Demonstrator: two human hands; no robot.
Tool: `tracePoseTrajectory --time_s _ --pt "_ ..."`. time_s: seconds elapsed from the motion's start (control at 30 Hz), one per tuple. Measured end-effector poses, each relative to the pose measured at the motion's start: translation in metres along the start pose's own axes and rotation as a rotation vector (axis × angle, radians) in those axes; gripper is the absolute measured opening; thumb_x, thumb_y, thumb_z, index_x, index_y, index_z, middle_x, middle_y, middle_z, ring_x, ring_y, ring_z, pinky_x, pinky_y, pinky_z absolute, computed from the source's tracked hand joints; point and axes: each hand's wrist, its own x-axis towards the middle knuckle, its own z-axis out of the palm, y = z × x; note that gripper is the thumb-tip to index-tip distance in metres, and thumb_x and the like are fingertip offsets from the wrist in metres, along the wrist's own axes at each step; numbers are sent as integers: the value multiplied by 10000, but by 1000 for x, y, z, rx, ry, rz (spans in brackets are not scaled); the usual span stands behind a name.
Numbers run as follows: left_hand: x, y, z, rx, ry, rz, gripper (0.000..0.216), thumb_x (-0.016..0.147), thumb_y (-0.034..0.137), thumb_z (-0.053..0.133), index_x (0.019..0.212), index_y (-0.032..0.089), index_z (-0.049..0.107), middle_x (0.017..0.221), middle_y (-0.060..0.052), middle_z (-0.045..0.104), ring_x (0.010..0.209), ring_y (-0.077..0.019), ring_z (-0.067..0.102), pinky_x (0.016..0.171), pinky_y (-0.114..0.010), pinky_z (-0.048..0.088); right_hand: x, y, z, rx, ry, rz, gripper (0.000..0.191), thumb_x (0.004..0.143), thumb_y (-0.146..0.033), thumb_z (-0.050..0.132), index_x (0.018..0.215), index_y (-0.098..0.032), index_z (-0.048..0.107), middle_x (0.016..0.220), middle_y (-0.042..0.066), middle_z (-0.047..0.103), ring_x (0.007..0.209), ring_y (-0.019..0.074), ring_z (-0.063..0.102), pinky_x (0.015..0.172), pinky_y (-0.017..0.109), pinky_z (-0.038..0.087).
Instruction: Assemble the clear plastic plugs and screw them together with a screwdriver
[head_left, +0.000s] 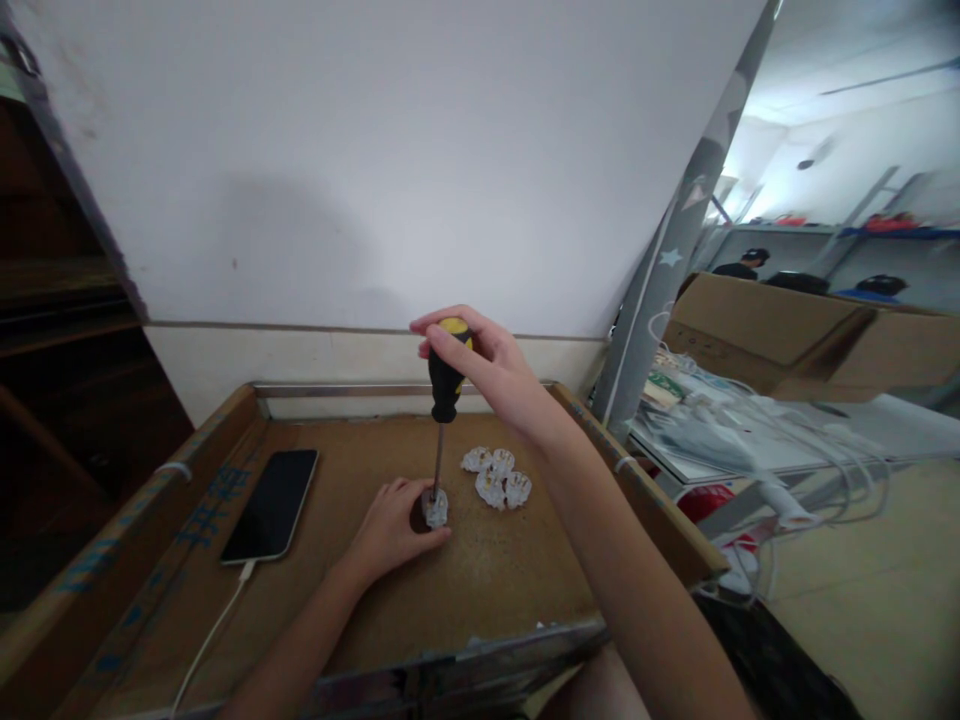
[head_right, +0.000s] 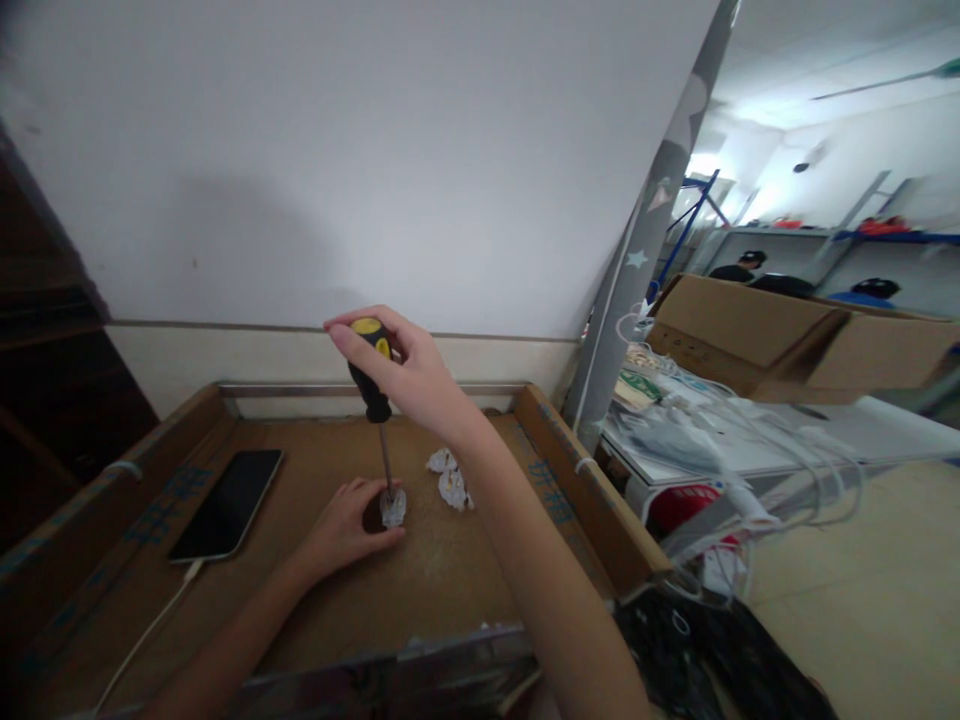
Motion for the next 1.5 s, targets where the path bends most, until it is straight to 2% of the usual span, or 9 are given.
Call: tracePoseTrajectory --time_s 0.13,0.3,0.57,0.77,0.97,1.1,1.23,1.37,1.5 --pt "0 0 0 7 13 -4 543 703 439 677 1183 210 567 1075 -86 622 995 -265 553 898 -404 412 0 2 -1 37 196 2 357 732 -459 667 699 -223 401 540 -80 523 447 67 489 439 191 382" --pt "0 2 0 18 14 0 427 785 380 594 1178 213 569 1054 -76 629 982 -245 558 896 -391 415 0 -2 -2 69 -41 72 322 838 -511 493 957 -228 590 678 -36 548 609 81 536 560 209 438" --pt "0 6 -2 37 17 7 430 777 379 598 1166 197 573 1048 -83 627 979 -252 555 883 -393 421 1 -3 11 119 140 59 356 775 -524 589 680 -224 423 465 -87 462 403 68 433 414 199 350" --pt "1 2 0 49 54 8 398 762 411 612 1115 227 605 990 -67 635 940 -245 558 866 -387 426 -2 -3 13 87 -26 2 220 783 -424 613 826 -210 583 736 -34 576 663 68 547 581 185 433" --pt "2 4 1 43 57 -10 443 744 401 627 1152 231 595 1013 -72 632 949 -249 558 869 -392 427 0 0 15 116 100 62 388 731 -526 638 656 -218 415 453 -97 442 359 48 402 358 173 318" --pt "2 8 0 52 71 -27 414 765 403 609 1143 237 603 994 -72 638 943 -254 557 855 -394 435 4 4 8 170 -16 75 340 834 -525 490 844 -206 607 577 -51 505 483 55 486 456 174 407" --pt "4 10 -1 45 49 -50 400 761 368 620 1140 240 605 988 -67 644 943 -257 559 856 -393 437 8 10 9 236 21 8 232 750 -424 650 780 -202 592 831 -10 590 733 79 587 670 205 489" --pt "5 10 0 35 43 -93 410 748 362 636 1138 238 607 1005 -71 638 943 -260 560 844 -391 444 13 14 15 283 108 31 365 688 -421 713 664 -216 413 606 -61 544 455 56 489 429 180 400" --pt "8 9 2 30 70 -107 351 735 350 645 1071 253 627 976 -61 639 911 -256 565 810 -378 456 15 14 15 255 43 68 299 786 -515 579 776 -218 552 530 -67 439 431 55 393 396 184 322"
